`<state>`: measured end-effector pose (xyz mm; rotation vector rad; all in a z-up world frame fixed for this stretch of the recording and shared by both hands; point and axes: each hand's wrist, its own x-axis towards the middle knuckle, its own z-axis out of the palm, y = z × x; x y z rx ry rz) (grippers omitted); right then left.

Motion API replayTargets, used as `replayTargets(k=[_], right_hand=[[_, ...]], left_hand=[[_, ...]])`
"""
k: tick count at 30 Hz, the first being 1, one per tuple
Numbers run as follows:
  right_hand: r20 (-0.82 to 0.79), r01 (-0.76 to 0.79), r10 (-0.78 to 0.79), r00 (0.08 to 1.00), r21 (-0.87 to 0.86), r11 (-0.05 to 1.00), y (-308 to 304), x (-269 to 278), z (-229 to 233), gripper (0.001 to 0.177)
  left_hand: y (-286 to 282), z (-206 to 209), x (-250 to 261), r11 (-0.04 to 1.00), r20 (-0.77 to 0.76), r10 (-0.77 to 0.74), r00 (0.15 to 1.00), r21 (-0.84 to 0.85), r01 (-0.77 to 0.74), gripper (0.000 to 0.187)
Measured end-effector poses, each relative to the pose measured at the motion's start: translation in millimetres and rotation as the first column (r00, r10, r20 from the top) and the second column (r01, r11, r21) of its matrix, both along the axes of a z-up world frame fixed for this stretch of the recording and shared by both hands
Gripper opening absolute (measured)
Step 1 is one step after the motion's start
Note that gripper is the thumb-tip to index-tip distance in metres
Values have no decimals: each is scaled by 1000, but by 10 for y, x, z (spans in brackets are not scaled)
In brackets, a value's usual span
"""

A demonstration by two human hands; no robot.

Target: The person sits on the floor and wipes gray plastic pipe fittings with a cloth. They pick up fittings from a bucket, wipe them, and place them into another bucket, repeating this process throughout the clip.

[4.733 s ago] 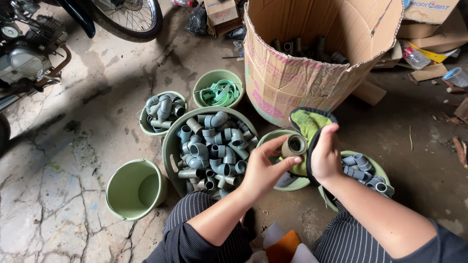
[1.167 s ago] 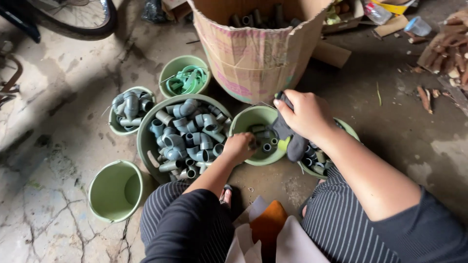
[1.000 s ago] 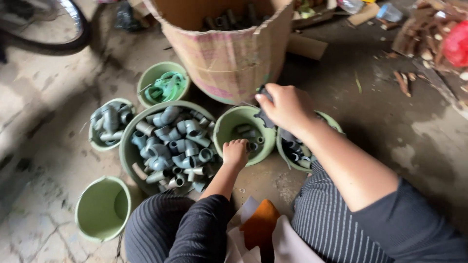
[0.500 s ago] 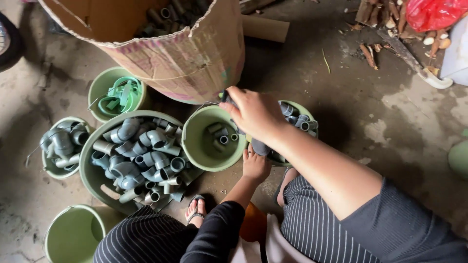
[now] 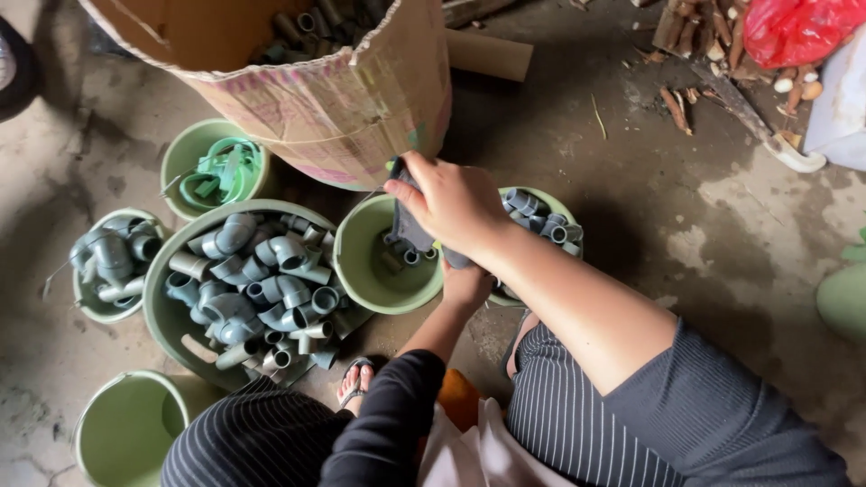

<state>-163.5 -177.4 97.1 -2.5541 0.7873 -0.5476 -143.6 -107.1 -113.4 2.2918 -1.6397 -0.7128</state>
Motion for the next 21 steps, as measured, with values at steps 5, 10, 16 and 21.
replayTargets(k=[5, 10, 16, 21], right_hand=[[197, -12, 25, 980, -65, 998, 3, 38, 100, 37], [420, -232, 225, 879, -37, 972, 191, 44, 492, 40], [390, -502, 481, 785, -55, 863, 486, 135, 569, 53], [211, -477, 474, 855, -42, 878, 829, 259, 337, 59]], left_hand=[[336, 11, 752, 1000, 62, -3, 998, -25, 4, 40], [881, 1362, 1253, 992, -105, -28, 994, -129, 14, 17], [1371, 2162, 1378, 851, -513, 107, 852, -395, -345, 34], [1505, 2273, 1353, 714, -906, 67, 417, -248, -655, 32]])
